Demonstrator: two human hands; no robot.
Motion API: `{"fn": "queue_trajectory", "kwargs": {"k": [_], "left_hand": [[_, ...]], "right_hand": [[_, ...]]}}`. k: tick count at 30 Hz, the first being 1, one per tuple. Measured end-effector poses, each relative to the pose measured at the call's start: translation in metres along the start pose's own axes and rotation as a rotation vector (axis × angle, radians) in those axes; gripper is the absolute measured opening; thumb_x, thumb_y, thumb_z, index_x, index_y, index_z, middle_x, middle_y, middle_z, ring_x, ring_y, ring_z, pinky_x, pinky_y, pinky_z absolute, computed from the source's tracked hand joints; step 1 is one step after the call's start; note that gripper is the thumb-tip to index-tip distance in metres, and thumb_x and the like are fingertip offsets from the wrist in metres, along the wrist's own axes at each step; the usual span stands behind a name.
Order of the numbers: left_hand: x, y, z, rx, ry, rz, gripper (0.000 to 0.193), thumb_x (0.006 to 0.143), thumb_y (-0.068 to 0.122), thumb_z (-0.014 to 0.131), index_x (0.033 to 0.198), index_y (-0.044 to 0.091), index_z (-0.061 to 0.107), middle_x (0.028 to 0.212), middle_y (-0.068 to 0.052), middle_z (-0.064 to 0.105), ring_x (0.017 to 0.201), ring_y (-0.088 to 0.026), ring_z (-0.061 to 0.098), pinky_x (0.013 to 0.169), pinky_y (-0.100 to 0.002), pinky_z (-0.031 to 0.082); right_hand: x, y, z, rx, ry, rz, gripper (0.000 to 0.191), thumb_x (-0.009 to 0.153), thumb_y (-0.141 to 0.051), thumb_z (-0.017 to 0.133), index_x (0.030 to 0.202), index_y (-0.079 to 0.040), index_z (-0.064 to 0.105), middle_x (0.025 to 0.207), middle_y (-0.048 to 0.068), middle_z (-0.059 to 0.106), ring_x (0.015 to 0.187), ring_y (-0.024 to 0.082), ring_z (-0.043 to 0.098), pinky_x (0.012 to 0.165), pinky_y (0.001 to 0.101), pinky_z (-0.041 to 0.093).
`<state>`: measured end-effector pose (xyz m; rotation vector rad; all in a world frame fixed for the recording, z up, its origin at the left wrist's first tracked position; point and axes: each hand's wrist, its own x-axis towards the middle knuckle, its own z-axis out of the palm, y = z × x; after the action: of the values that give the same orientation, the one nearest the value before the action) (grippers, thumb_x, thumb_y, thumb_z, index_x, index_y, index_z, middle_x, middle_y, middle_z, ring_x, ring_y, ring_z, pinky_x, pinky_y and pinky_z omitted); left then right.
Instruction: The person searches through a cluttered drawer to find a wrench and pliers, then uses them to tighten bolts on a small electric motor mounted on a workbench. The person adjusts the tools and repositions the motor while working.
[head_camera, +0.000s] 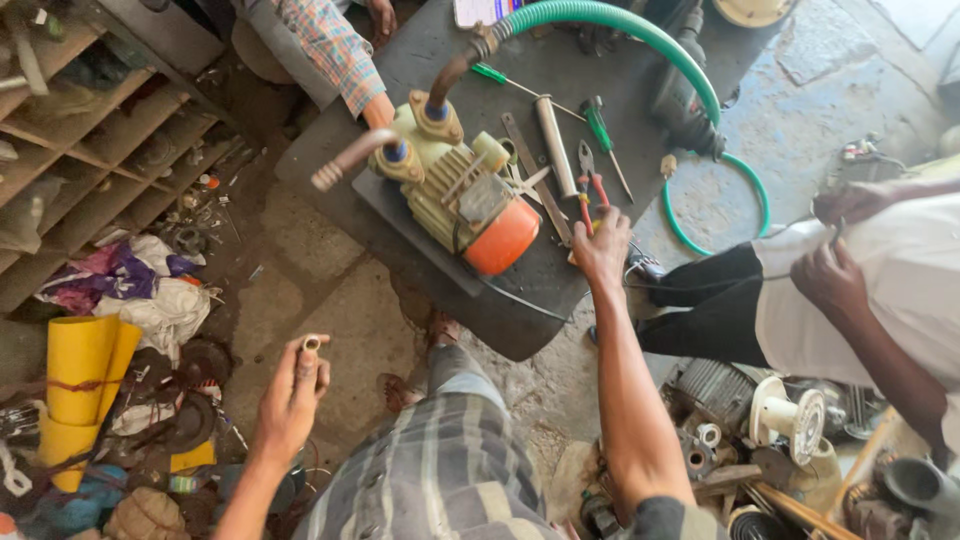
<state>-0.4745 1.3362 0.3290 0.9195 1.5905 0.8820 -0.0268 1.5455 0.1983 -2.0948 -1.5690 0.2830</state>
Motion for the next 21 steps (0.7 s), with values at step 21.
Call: {"fn": "queue_trajectory", "kwargs": {"k": [21], "left_hand": [[0.169,0.031,-0.016,0.575,-0.575,0.141,0.034,0.094,0.017,0.049,0.119,0.018,0.073,0.119,-0.013,0.068,0.119,-0.03,0.067,0.102,-0.039,0.051]], "right_hand": [[0.054,-0.028,-0.003,0.194,-0.144,0.468,0.027,0.092,-0.01,0.061,0.116,0.0,0.065,0.094,0.019,0.07,0.087,0.032,0.071,0.08,0.0468,0.059]]}}
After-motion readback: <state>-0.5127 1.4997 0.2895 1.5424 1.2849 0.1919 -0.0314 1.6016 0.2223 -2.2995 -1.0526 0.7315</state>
